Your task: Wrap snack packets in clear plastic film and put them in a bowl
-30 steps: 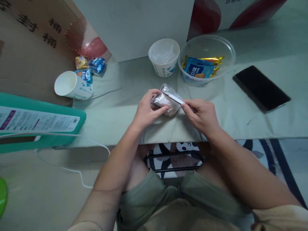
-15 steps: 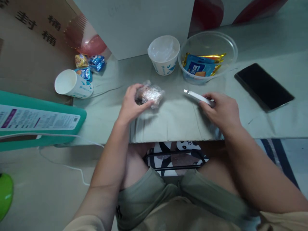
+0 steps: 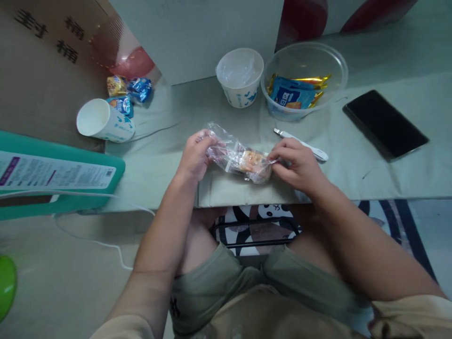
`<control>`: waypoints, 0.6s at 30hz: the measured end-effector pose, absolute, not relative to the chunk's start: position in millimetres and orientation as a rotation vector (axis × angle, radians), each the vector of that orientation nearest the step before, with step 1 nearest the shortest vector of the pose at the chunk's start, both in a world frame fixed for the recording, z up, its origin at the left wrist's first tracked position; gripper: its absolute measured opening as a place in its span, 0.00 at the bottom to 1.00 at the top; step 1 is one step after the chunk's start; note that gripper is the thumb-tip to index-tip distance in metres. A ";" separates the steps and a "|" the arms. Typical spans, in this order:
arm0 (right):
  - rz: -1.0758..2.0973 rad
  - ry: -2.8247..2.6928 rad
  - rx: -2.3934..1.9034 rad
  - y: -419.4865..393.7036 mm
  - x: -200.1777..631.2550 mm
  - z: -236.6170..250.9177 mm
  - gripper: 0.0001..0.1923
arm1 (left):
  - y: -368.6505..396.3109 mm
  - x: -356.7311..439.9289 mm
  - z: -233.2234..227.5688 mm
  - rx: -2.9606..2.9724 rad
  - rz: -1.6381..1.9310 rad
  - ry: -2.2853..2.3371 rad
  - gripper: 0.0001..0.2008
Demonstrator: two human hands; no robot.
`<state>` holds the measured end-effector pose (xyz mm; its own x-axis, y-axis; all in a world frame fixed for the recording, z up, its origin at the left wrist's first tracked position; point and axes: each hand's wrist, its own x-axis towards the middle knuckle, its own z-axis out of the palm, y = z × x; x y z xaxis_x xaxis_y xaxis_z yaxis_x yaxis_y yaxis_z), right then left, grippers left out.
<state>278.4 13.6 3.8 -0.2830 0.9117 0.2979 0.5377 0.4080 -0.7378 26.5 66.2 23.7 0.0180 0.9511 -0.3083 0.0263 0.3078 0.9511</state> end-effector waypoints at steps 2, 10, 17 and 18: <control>0.597 -1.862 -1.306 13.9 287.3 3.3 0.08 | 71.6 16.8 19.6 1.023 0.987 1.405 0.09; 0.211 -1.553 -1.613 14.8 314.0 2.6 0.14 | 81.2 -27.4 4.8 1.476 1.085 1.800 0.06; 0.401 -1.902 -1.444 6.6 284.1 9.6 0.16 | 70.0 8.4 14.8 2.188 0.761 1.466 0.22; 0.411 -1.934 -1.469 6.5 281.0 9.6 0.12 | 69.4 12.3 14.8 2.209 0.671 1.462 0.19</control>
